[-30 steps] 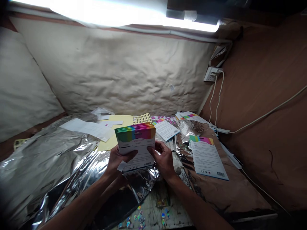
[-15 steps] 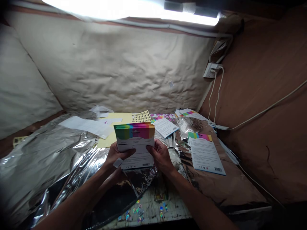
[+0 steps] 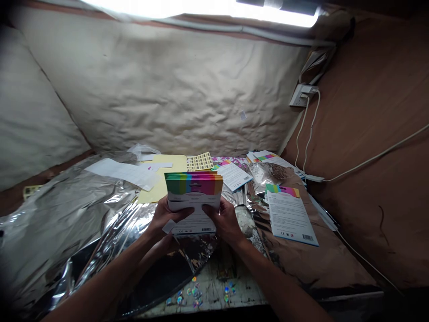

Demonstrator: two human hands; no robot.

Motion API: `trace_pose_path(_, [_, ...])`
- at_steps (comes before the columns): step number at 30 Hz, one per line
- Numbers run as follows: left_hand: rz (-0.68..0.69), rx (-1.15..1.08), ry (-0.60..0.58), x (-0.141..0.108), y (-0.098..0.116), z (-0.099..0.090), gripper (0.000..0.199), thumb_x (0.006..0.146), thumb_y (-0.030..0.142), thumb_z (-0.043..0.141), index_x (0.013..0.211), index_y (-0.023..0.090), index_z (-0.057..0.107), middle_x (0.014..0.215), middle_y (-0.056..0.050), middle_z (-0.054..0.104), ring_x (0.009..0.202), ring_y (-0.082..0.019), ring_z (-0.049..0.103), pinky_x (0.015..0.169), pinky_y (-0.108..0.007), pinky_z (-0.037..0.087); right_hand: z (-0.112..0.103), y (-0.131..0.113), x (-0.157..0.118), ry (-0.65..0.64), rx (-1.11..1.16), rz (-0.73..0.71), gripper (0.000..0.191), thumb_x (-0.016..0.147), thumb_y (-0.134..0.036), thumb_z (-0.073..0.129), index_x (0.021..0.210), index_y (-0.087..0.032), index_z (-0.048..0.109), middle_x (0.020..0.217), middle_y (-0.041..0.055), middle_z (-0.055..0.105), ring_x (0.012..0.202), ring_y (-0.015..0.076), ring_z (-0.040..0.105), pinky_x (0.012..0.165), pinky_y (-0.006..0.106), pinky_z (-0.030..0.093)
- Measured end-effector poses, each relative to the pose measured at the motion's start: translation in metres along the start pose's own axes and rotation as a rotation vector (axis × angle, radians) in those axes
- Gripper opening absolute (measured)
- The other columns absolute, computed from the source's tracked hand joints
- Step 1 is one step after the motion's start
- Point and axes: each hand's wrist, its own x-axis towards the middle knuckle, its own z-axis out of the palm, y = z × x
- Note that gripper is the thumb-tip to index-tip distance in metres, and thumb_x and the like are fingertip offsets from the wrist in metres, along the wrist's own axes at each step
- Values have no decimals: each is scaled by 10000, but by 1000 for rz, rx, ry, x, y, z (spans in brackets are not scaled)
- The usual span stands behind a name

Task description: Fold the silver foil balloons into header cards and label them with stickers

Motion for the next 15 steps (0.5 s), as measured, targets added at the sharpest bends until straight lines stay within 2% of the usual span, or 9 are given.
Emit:
trace_pose_path(4, [21, 57, -25, 1, 0, -5, 428, 623, 244, 868, 1006, 146, 704, 902, -89, 758, 835, -265, 711, 698, -316, 574, 2, -4, 1, -10, 70, 43, 331, 694, -381, 842, 957, -221, 720, 913, 34, 765, 782, 258, 700, 724, 397, 575])
trace_pose_path(7, [-30, 68, -173, 4, 4, -15, 473, 643, 291, 859, 1065, 166, 686, 955, -98, 745, 880, -277, 703, 727, -329, 561, -1, -11, 5, 16, 75, 75, 357, 632, -406, 876, 893, -208, 733, 861, 37, 768, 762, 270, 705, 714, 409, 576])
trace_pose_path(9, [-75, -7, -293, 6, 8, -24, 507, 688, 404, 816, 1114, 168, 678, 1036, -125, 728, 966, -307, 683, 788, -360, 550, -4, -15, 8, 34, 97, 92, 380, 604, -422, 889, 873, -202, 736, 849, 44, 770, 773, 281, 710, 726, 423, 577])
trace_pose_path(11, [-119, -136, -365, 7, 14, -30, 526, 759, 519, 712, 1137, 155, 680, 1104, -149, 707, 1055, -333, 649, 856, -386, 529, -8, -17, 10, 25, 139, 105, 401, 606, -432, 889, 899, -200, 742, 872, 52, 773, 815, 294, 714, 757, 439, 577])
trace_pose_path(15, [-195, -266, -414, 7, 21, -31, 470, 868, 501, 575, 1146, 140, 689, 1111, -158, 704, 1090, -322, 631, 909, -393, 499, -12, -18, 10, -30, 178, 123, 441, 632, -449, 872, 966, -190, 751, 935, 70, 772, 907, 314, 708, 802, 451, 576])
